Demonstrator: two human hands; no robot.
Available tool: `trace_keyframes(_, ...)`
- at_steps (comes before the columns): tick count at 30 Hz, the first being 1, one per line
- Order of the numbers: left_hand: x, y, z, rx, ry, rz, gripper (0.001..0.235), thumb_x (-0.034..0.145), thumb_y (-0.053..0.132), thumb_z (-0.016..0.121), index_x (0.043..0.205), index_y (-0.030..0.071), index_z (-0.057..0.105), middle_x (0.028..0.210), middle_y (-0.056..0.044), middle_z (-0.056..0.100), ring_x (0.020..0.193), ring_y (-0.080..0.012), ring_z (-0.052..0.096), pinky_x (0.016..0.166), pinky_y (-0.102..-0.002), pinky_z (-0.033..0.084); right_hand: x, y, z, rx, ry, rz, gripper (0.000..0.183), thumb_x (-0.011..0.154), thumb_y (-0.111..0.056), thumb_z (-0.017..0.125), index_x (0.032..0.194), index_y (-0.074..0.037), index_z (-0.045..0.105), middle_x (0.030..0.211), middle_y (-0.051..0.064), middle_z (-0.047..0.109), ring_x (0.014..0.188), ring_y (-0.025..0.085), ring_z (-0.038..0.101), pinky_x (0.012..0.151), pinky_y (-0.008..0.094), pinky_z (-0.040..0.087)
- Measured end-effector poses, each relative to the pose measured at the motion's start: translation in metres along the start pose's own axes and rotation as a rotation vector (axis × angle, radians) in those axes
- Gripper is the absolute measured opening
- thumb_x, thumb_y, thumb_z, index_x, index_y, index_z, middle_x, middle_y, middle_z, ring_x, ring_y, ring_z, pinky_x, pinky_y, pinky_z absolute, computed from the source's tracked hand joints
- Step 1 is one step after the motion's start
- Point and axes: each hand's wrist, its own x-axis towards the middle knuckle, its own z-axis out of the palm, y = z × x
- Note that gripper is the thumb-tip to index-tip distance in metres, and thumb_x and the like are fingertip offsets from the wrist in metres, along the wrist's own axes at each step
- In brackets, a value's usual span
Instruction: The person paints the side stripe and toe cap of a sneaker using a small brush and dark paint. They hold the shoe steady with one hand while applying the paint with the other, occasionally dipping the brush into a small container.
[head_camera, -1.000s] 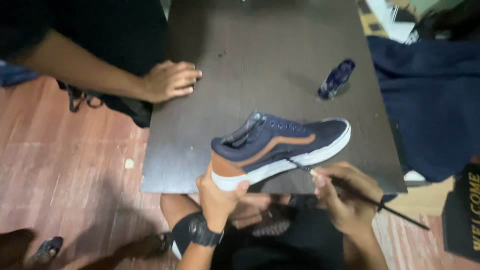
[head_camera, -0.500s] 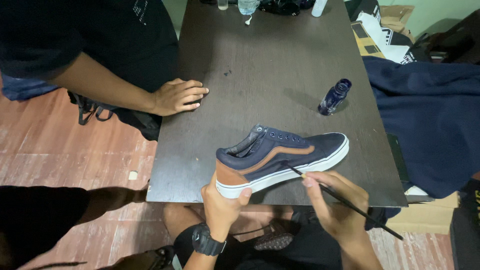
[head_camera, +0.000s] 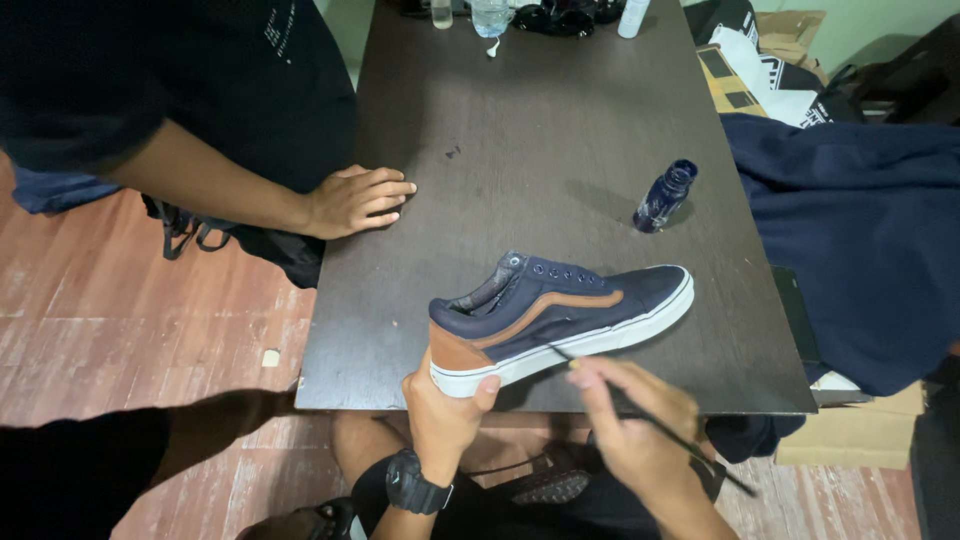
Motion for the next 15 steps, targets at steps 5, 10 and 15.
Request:
trace_keyframes(5,0.001,0.002,0.000,-0.023,-0.006,-0.003,0.069,0.063,0.065,0.065,0.097,0.005,0.067,0.067,-0.005,0.071,0.060,-0.0165,0.067,0.050,-0.033,0.049,0.002,0.012,-0.007,-0.077,0.189,0.089,0.012,0.091,-0.006,0.063,0.085,-0.002,0.072,0.080,0.007,0.073,0.071,0.017,0.073,0.064,0.024,0.056)
trace_keyframes(10,0.001,-0.003,0.001,0.011,0.015,-0.002,0.066,0.061,0.062,0.068,0.095,0.005,0.067,0.066,-0.006,0.070,0.058,-0.0193,0.067,0.051,-0.035,0.048,0.002,0.002,0.002,-0.105,0.125,-0.013,0.014,0.090,-0.013,0.062,0.087,-0.006,0.074,0.085,0.004,0.075,0.073,0.014,0.074,0.067,0.024,0.058)
trace_keyframes(15,0.000,-0.002,0.001,-0.023,0.004,-0.036,0.058,0.060,0.056,0.071,0.091,0.007,0.068,0.064,-0.005,0.070,0.057,-0.0144,0.063,0.051,-0.034,0.049,-0.003,0.002,0.003,-0.088,0.080,-0.044,0.017,0.091,-0.015,0.059,0.090,-0.004,0.072,0.085,0.005,0.075,0.073,0.013,0.074,0.066,0.023,0.058)
